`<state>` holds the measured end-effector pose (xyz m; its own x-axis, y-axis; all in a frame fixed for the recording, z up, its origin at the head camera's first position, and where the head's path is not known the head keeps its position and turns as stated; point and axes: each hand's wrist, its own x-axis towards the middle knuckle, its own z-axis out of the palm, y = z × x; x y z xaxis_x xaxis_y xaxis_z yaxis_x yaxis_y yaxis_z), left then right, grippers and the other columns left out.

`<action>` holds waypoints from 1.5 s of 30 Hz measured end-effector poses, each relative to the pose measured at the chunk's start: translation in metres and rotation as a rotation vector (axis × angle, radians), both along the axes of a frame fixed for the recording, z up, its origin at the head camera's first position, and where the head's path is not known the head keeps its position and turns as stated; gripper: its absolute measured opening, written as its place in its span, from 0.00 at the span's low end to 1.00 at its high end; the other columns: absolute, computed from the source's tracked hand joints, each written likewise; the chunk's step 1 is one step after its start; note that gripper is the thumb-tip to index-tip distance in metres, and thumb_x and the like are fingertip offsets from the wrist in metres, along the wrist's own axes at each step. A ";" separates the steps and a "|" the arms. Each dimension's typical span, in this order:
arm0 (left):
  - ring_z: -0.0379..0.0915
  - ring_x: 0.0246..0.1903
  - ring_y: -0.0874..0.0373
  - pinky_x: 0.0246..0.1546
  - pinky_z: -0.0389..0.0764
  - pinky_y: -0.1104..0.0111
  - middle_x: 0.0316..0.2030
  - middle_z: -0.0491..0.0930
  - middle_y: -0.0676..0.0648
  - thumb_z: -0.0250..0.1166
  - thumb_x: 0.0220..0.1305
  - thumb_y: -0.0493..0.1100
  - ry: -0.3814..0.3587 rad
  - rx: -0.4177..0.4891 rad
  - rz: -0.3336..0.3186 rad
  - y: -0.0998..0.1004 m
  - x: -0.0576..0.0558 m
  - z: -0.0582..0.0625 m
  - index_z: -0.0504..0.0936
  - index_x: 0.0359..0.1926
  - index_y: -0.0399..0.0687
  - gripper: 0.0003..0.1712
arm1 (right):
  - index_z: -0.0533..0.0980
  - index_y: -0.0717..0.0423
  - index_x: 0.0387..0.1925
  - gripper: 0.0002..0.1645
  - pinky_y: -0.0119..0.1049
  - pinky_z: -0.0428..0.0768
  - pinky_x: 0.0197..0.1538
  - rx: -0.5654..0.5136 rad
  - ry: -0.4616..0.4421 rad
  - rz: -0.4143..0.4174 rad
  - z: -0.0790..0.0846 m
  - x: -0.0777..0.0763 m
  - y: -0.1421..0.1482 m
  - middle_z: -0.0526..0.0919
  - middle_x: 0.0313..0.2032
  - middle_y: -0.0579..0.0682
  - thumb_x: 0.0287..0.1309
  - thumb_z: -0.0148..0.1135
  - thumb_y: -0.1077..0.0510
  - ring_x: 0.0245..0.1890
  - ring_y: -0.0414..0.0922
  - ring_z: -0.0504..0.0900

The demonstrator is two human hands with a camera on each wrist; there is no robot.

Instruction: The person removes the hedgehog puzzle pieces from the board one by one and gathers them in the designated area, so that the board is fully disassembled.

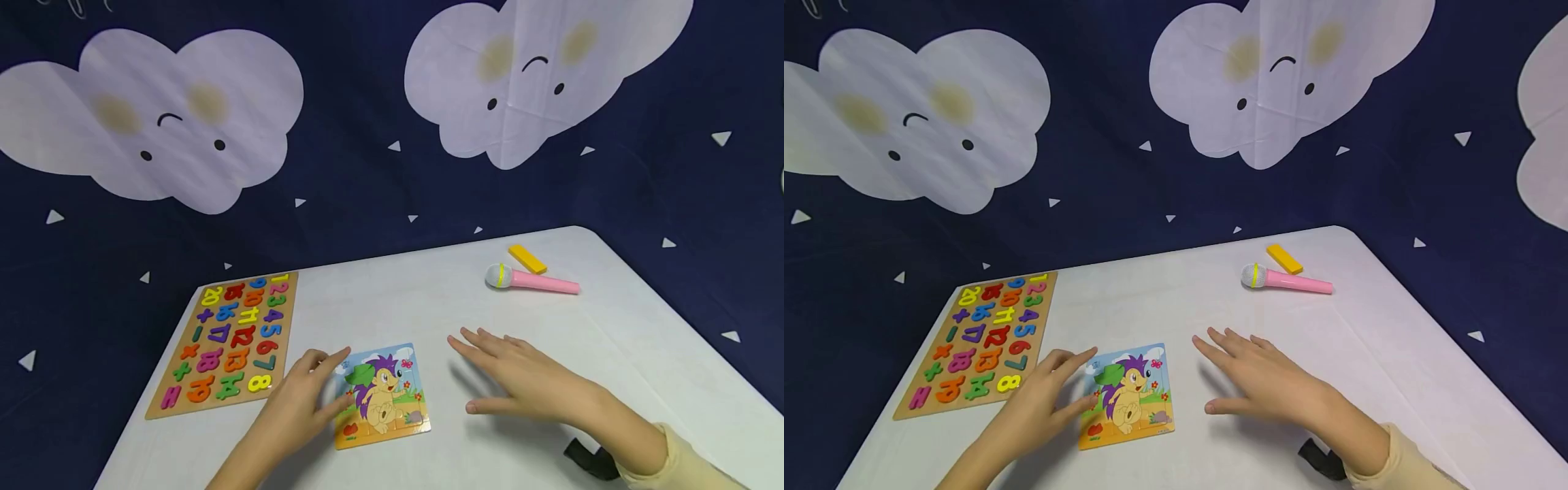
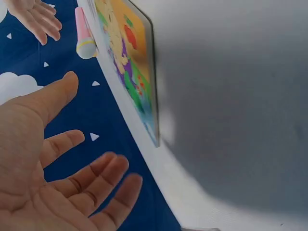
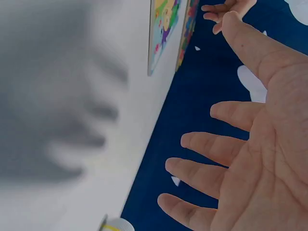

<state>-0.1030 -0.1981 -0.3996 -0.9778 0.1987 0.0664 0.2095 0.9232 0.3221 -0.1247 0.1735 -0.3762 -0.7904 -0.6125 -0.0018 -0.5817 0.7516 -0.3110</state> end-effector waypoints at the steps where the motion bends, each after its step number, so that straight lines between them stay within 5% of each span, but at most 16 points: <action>1: 0.80 0.48 0.59 0.52 0.88 0.58 0.56 0.82 0.49 0.81 0.60 0.58 -0.012 0.027 -0.001 -0.001 -0.002 -0.001 0.76 0.76 0.64 0.44 | 0.59 0.41 0.85 0.55 0.71 0.72 0.73 0.004 0.004 -0.003 -0.001 -0.002 -0.002 0.66 0.81 0.53 0.65 0.69 0.28 0.79 0.61 0.69; 8: 0.74 0.39 0.62 0.37 0.79 0.73 0.41 0.81 0.55 0.83 0.58 0.53 -0.109 0.210 -0.033 -0.006 -0.019 -0.009 0.77 0.75 0.59 0.45 | 0.73 0.51 0.76 0.47 0.58 0.87 0.57 -0.035 0.029 -0.085 -0.011 -0.020 -0.022 0.83 0.67 0.53 0.64 0.73 0.34 0.63 0.53 0.85; 14: 0.75 0.36 0.60 0.35 0.79 0.74 0.38 0.80 0.53 0.85 0.56 0.49 -0.164 0.319 -0.104 -0.010 -0.032 -0.018 0.77 0.74 0.51 0.45 | 0.76 0.52 0.74 0.45 0.47 0.86 0.48 -0.094 -0.091 -0.110 -0.023 -0.033 -0.037 0.85 0.59 0.50 0.61 0.76 0.37 0.48 0.42 0.82; 23: 0.72 0.33 0.60 0.33 0.74 0.73 0.35 0.78 0.53 0.86 0.54 0.47 -0.231 0.324 -0.153 -0.009 -0.046 -0.028 0.78 0.74 0.49 0.47 | 0.77 0.56 0.72 0.43 0.33 0.75 0.39 -0.159 -0.183 -0.043 -0.037 -0.049 -0.055 0.84 0.46 0.48 0.61 0.77 0.41 0.38 0.40 0.74; 31: 0.70 0.31 0.62 0.31 0.71 0.73 0.33 0.76 0.52 0.85 0.55 0.47 -0.256 0.326 -0.166 -0.008 -0.054 -0.032 0.80 0.72 0.48 0.43 | 0.78 0.60 0.71 0.41 0.38 0.82 0.49 -0.188 -0.230 -0.020 -0.043 -0.066 -0.069 0.84 0.46 0.50 0.62 0.78 0.45 0.44 0.42 0.79; 45: 0.68 0.35 0.58 0.32 0.68 0.71 0.33 0.73 0.51 0.84 0.58 0.45 -0.309 0.292 -0.181 -0.006 -0.058 -0.030 0.85 0.67 0.52 0.35 | 0.80 0.56 0.69 0.36 0.30 0.74 0.42 -0.228 -0.338 0.006 -0.050 -0.088 -0.075 0.79 0.40 0.48 0.62 0.78 0.49 0.40 0.41 0.73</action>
<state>-0.1606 -0.2043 -0.4300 -0.9116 0.3849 -0.1445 0.2125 0.7420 0.6358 -0.2131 0.0985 -0.4259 -0.7652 -0.6317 -0.1246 -0.4222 0.6385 -0.6435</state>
